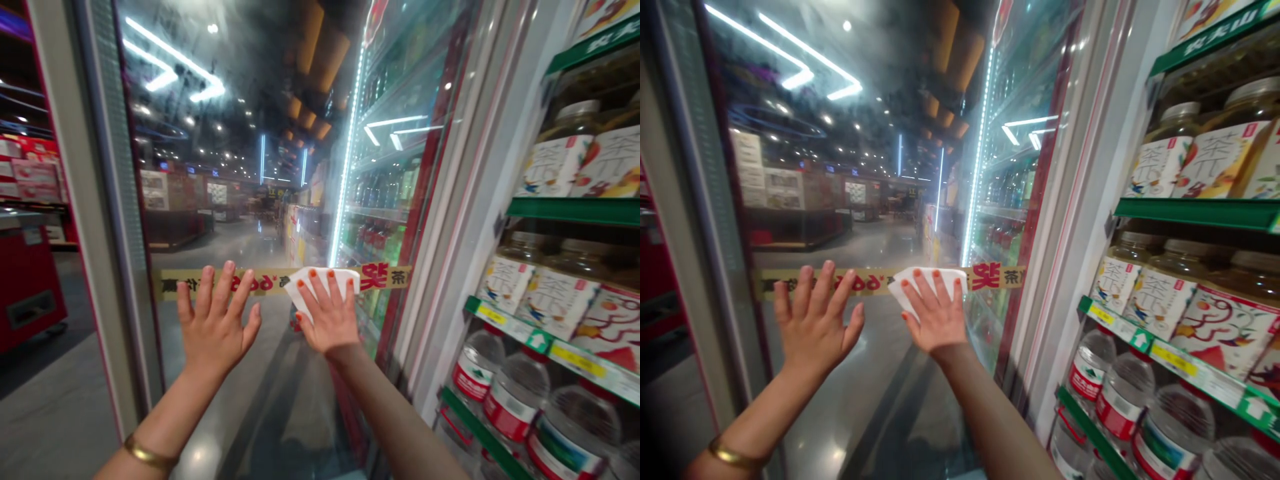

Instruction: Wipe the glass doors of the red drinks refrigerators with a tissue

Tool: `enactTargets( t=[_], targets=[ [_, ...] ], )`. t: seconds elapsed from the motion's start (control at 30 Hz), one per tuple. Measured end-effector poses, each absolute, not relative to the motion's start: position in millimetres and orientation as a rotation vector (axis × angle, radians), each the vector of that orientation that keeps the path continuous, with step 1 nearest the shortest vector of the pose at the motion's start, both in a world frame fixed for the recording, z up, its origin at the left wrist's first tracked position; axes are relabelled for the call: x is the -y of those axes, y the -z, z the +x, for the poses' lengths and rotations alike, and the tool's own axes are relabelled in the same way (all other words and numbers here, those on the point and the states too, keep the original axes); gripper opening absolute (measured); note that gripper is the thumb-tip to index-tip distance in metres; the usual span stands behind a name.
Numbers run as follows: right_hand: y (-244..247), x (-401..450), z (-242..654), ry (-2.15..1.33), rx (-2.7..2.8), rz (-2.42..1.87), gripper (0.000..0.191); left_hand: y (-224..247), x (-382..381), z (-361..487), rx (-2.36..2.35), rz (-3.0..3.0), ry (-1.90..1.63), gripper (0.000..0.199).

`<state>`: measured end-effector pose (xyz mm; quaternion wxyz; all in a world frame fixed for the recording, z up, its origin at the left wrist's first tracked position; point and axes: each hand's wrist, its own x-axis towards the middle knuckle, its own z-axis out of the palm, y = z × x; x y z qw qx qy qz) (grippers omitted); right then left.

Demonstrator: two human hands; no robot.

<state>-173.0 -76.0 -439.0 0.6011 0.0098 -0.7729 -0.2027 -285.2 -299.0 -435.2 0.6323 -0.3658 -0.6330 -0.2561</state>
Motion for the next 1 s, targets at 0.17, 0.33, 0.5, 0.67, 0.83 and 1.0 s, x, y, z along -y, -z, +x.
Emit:
enactTargets(
  t=[0.17,0.33,0.5,0.67,0.83,1.0],
  targets=[
    [397,25,-158,0.181,1.573,-0.413,0.08,435,295,-287,1.455,-0.789,0.534,0.086],
    [374,64,-179,0.31,1.717,-0.205,0.078,432,296,-289,1.419,-0.8,0.545,0.088],
    [418,45,-162,0.523,1.814,-0.046,0.081,441,304,-292,1.452,-0.875,0.584,0.088],
    [358,29,-167,0.228,1.569,-0.402,0.08,460,307,-295,1.448,-0.862,0.505,0.085],
    [381,123,-208,0.54,1.803,0.193,0.065,468,314,-298,1.387,-0.895,0.585,0.089],
    [434,101,-179,0.699,1.884,0.437,0.051,476,322,-305,1.514,-0.864,0.59,0.087]
  ],
)
